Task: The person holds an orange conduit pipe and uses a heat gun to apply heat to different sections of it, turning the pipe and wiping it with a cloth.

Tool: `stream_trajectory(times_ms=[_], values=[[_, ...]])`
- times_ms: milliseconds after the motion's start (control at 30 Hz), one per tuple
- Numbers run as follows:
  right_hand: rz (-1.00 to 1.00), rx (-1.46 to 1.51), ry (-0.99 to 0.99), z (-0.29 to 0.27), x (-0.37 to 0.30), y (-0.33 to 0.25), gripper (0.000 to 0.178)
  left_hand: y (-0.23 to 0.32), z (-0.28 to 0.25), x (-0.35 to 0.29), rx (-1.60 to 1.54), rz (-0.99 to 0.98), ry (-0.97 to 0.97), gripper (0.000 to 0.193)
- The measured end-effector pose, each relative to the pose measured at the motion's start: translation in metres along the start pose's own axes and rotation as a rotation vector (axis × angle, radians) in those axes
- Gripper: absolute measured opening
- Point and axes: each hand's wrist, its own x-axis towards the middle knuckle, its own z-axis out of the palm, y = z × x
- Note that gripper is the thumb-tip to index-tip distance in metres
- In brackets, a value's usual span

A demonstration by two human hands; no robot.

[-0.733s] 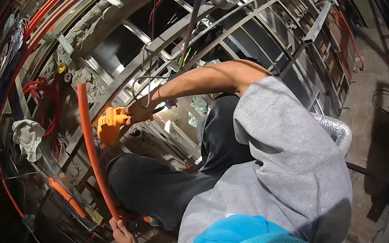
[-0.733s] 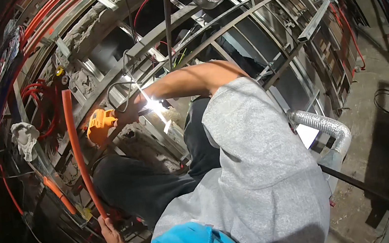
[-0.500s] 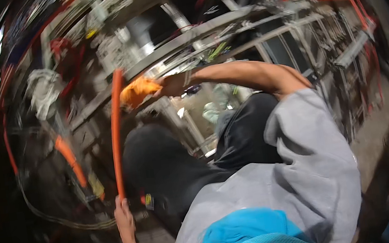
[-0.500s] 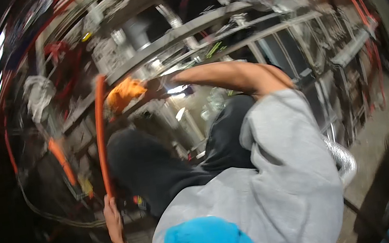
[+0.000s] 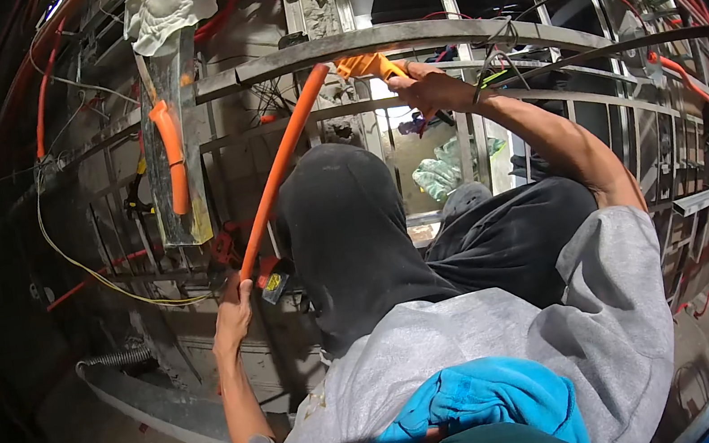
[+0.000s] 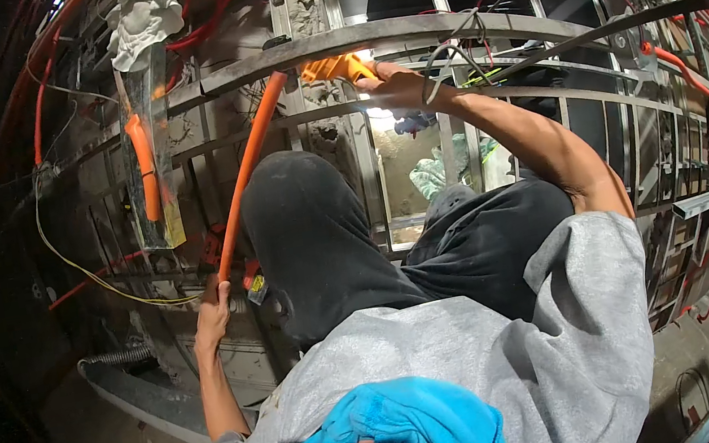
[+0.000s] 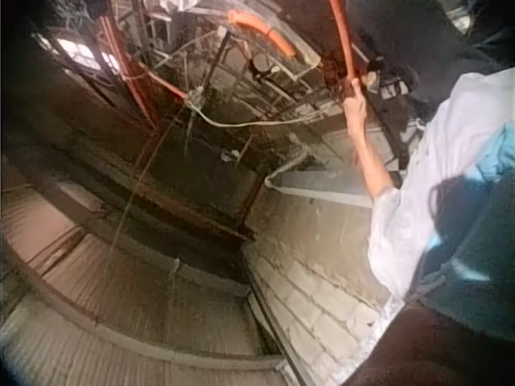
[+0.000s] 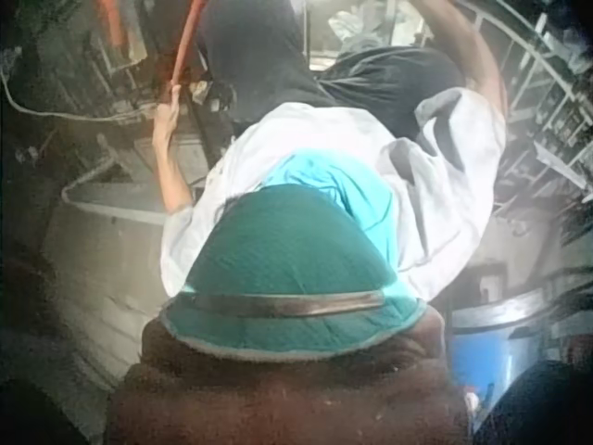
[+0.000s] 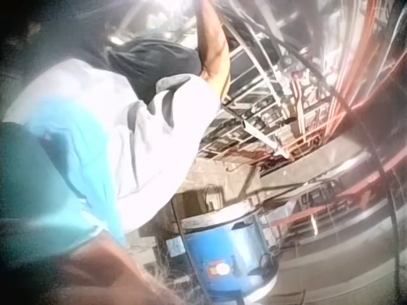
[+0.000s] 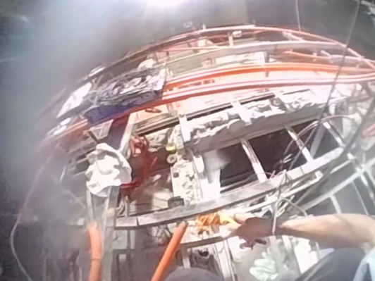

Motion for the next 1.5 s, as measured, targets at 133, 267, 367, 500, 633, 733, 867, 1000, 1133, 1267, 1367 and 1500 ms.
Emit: stream_trajectory(times_ms=[133, 267, 367, 500, 633, 733, 867, 1000, 1133, 1267, 1367, 1500], values=[[0.029, 0.107, 0.019, -0.015, 0.003, 0.005, 0.032, -0.027, 0.012, 0.018, -0.027, 0.006, -0.086, 0.043], [-0.014, 0.2, 0.067, -0.015, 0.002, -0.001, 0.032, -0.032, 0.033, 0.058, -0.1, -0.018, -0.113, 0.037], [-0.045, 0.262, 0.008, -0.024, 0.005, -0.002, 0.03, -0.035, 0.061, 0.089, -0.115, 0.155, 0.033, 0.033], [-0.186, 0.533, 0.131, -0.04, 0.018, 0.042, 0.035, -0.06, 0.097, 0.14, 0.07, 0.542, 0.183, 0.032], [0.029, 0.193, 0.262, -0.048, 0.012, 0.017, 0.024, -0.057, 0.124, 0.161, -0.023, 0.451, 0.183, 0.032], [-0.332, 0.114, 0.208, -0.059, 0.009, 0.028, 0.022, -0.036, 0.143, 0.19, -0.115, 0.396, 0.151, 0.033], [-0.117, 0.092, 0.336, -0.048, 0.0, 0.029, 0.02, -0.027, 0.154, 0.205, -0.155, 0.361, 0.138, 0.033], [-0.21, 0.295, 0.259, -0.045, -0.004, 0.031, 0.021, -0.027, 0.159, 0.208, -0.171, 0.317, 0.134, 0.034], [-0.099, 0.426, 0.265, -0.056, -0.003, 0.031, 0.026, -0.024, 0.163, 0.211, -0.181, 0.303, 0.133, 0.034], [-0.018, 0.148, 0.26, -0.061, 0.001, 0.026, 0.029, -0.025, 0.166, 0.21, -0.208, 0.281, 0.131, 0.035], [0.031, -0.025, 0.252, -0.062, 0.005, 0.021, 0.031, -0.031, 0.17, 0.209, -0.224, 0.263, 0.128, 0.035], [0.072, -0.202, 0.187, -0.07, 0.008, 0.028, 0.036, -0.031, 0.177, 0.214, -0.245, 0.267, 0.125, 0.036]])
